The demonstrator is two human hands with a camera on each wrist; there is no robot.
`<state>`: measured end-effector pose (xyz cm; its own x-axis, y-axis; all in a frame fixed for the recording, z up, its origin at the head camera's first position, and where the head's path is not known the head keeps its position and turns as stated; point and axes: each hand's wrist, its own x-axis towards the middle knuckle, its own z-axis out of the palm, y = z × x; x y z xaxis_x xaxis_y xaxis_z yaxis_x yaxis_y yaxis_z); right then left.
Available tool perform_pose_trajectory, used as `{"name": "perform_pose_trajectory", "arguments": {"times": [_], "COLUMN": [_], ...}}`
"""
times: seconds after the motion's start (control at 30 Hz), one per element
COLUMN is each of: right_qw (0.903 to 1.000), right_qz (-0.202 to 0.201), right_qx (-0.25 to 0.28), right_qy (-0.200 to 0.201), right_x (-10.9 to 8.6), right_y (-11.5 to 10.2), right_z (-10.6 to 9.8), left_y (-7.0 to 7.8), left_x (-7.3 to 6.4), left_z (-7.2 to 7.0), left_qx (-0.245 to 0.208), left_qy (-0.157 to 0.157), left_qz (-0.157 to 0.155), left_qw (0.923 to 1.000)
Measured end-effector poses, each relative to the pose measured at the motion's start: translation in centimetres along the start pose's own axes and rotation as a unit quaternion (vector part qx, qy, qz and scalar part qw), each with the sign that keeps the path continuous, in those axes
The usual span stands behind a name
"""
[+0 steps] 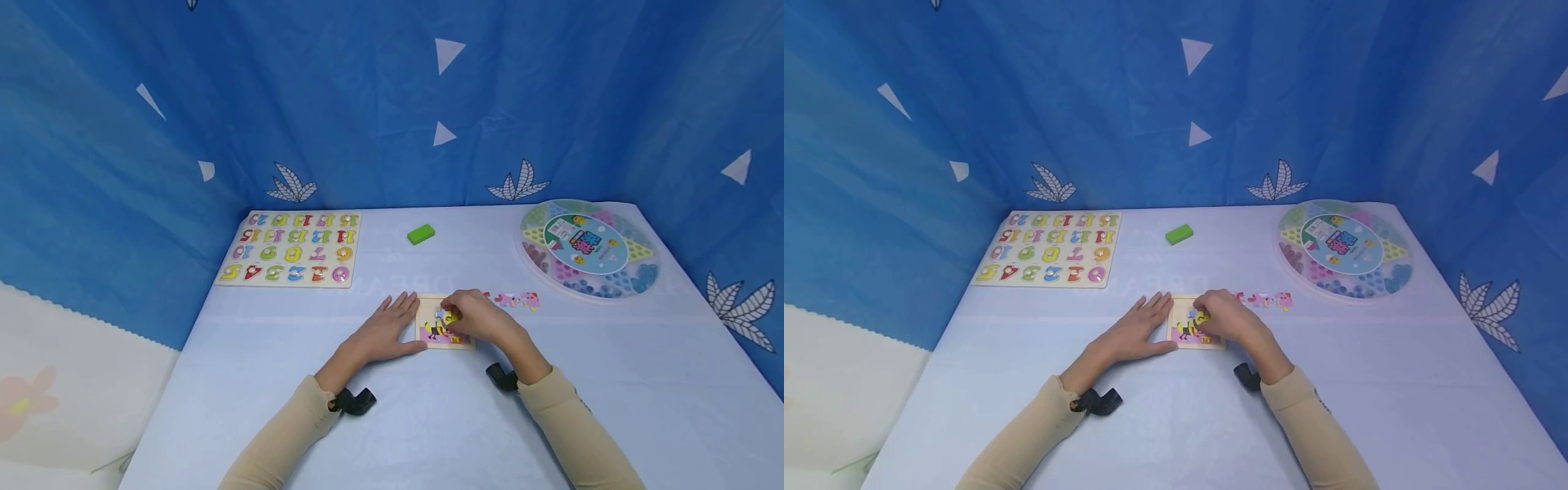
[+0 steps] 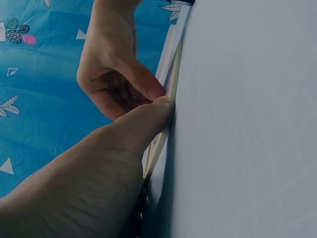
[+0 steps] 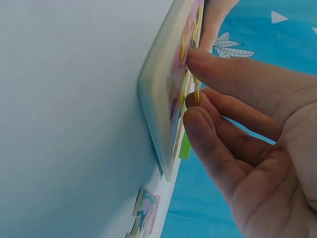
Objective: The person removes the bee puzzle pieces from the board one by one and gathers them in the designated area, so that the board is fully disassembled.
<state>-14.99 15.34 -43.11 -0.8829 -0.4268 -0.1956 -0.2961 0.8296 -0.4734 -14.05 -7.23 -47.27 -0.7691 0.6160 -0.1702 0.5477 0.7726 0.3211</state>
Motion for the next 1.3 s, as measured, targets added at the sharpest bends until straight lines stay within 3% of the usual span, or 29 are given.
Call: {"name": "perform_pose_trajectory", "arguments": {"times": [0.37,0.6,0.83,1.07,1.3], "right_qw": [0.9999,0.9999,0.999,0.9988,0.9986], "right_qz": [-0.007,-0.005,-0.002,-0.001,0.03], "right_qx": [-0.009,0.012,0.04,0.03,0.021], "right_qy": [0.001,0.001,0.02,0.038,0.039], "right_x": [-0.2,-0.6,-1.8,-3.1,-4.5], "right_y": [0.2,0.7,2.2,4.0,5.7], "right_z": [-0.3,-0.9,-1.7,-2.6,-3.5], "left_y": [0.2,0.3,0.2,0.1,0.1], "left_x": [0.2,0.2,0.1,-0.1,0.1], "left_z": [-0.1,-0.2,0.0,0.2,0.2], "left_qx": [-0.008,-0.007,-0.009,-0.014,-0.016], "left_qy": [-0.003,-0.007,-0.011,-0.001,0.002], "left_qz": [0.003,0.002,0.003,-0.001,-0.003], "left_qw": [1.0,1.0,0.9999,0.9999,0.9999]}}
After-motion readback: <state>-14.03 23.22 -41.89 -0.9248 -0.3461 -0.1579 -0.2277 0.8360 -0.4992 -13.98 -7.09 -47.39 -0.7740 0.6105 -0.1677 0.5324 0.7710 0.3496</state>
